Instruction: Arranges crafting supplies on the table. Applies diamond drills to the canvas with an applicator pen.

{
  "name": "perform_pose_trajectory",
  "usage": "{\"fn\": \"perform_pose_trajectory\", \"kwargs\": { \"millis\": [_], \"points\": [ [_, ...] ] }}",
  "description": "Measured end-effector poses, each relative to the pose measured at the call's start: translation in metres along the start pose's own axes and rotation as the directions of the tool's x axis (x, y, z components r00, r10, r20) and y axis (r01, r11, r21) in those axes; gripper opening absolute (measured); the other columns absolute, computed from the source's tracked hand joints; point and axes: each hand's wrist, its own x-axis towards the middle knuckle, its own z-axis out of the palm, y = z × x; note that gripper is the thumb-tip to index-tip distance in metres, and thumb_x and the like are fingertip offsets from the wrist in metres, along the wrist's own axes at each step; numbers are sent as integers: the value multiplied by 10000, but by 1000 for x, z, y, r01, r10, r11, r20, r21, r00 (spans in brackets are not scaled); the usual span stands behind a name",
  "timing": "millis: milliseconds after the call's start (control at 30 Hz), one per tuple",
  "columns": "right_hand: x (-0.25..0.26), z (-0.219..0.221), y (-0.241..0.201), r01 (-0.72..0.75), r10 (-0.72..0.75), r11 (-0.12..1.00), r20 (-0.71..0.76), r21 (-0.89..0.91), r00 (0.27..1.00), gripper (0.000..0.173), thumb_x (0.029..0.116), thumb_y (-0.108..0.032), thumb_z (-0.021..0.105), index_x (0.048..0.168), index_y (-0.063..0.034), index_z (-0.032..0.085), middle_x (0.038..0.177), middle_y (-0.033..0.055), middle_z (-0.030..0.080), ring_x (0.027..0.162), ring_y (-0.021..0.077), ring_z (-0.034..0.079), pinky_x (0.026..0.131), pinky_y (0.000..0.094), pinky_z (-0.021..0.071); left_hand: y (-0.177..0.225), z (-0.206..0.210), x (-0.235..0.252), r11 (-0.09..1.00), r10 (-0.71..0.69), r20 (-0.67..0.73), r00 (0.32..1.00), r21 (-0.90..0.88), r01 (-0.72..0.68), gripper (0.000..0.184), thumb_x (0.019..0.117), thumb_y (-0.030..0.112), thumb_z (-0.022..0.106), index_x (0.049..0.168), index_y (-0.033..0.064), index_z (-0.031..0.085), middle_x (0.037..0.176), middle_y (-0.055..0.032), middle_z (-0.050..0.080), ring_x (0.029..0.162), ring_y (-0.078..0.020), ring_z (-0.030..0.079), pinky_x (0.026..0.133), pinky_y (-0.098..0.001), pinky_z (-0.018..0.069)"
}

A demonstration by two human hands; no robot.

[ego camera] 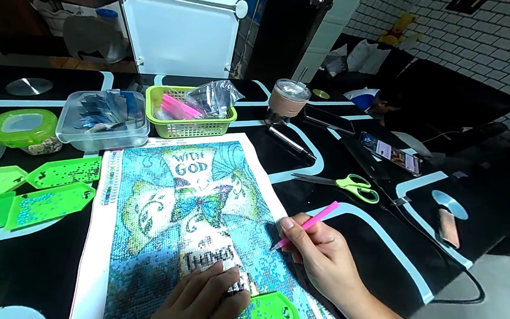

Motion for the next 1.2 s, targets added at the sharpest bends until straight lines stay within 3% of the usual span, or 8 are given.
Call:
{"fn": "perform_pose_trajectory", "kwargs": {
  "millis": [533,833,1200],
  "points": [
    [-4,2,4,170,-173,957,10,-233,985,280,1071,-245,550,897,-73,686,735,-52,651,647,-47,597,582,108,503,0,1,-1,1000,11,-16,1000,26,-11,423,925,401,728,1233,111,725,1362,-132,670,1325,-358,583,1092,-502,462],
    [-3,1,5,150,-149,986,15,-70,989,274,1078,-207,531,865,-88,657,724,-62,638,632,-45,591,567,107,494,0,1,0,1000,4,-13,1000,22,-4,417,922,400,731,1228,117,727,1371,-125,667,1324,-356,583,1091,-497,461],
    [-1,0,6,187,-178,971,68,-148,982,290,1078,-227,541,862,-70,653,714,-45,624,649,-40,589,587,110,489,0,1,-1,1000,6,-16,1000,25,-5,416,921,400,734,1225,117,727,1367,-128,667,1323,-353,584,1095,-500,460]
  ]
}}
